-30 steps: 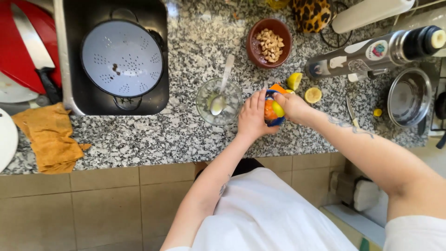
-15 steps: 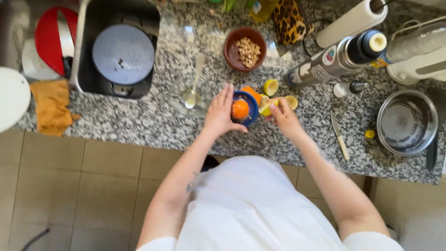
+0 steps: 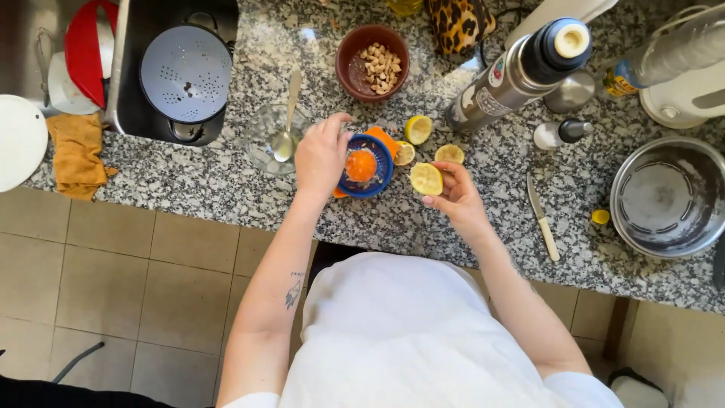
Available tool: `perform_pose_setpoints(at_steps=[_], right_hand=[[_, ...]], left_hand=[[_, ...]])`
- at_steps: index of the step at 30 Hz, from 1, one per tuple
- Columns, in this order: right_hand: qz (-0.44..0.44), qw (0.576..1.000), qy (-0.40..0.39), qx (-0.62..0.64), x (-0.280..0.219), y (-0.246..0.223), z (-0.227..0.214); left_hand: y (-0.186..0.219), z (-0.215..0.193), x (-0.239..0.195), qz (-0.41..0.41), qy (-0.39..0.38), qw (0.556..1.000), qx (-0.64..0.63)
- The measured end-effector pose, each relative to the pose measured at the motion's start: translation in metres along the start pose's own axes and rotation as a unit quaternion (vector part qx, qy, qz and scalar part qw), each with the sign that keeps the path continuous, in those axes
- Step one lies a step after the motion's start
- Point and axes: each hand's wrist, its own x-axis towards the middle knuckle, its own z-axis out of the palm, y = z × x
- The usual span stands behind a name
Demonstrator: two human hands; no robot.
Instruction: The person squeezes an orange using a manual juicer, rinses a metal strainer under the tap, and stirs cashews in a frying pan on the stove. They then add a white powder from a jar into a glass bowl containing liquid.
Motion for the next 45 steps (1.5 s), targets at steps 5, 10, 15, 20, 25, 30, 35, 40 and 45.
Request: perform_pose_setpoints(at_steps=[5, 10, 15, 20, 25, 30, 35, 40, 45], right_hand=[[-0.02, 0.998, 0.01, -0.054, -0.003, 0.006, -0.008], [-0.013, 0.994, -0.004, -0.105, 0.006, 0.008, -0.002], [-0.022, 0.946, -0.043, -0.319, 0.021, -0.034, 0.053], [-0.186, 0.758, -0.056, -0.622, 0.064, -0.022, 0.094], [-0.275, 0.5, 0.024, -0.821, 0.072, 0.0, 0.108], [-0.16, 0.498, -0.115, -0.844, 0.066, -0.027, 0.139], [-0.204, 0.308, -0.119, -0.922, 0.079, -0.005, 0.134], [-0.188, 0.234, -0.176, -0.938, 0.094, -0.005, 0.143], [-0.154, 0.226, -0.135, -0.952, 0.093, -0.004, 0.153]], left_hand=[[0.008, -0.013, -0.008, -0.021, 0.013, 1.0, 0.007], [-0.007, -0.004, -0.019, -0.018, 0.036, 0.998, -0.053], [0.0, -0.024, -0.028, -0.001, -0.239, 0.968, -0.076], [-0.023, 0.003, -0.018, 0.051, -0.251, 0.965, -0.06], [-0.05, 0.02, -0.017, 0.108, -0.246, 0.958, -0.103], [-0.071, 0.03, -0.02, 0.171, -0.17, 0.961, -0.134], [-0.085, 0.034, -0.018, 0.194, -0.173, 0.941, -0.216], [-0.091, 0.034, -0.015, 0.176, -0.192, 0.928, -0.266], [-0.093, 0.048, -0.015, 0.163, -0.193, 0.936, -0.243]])
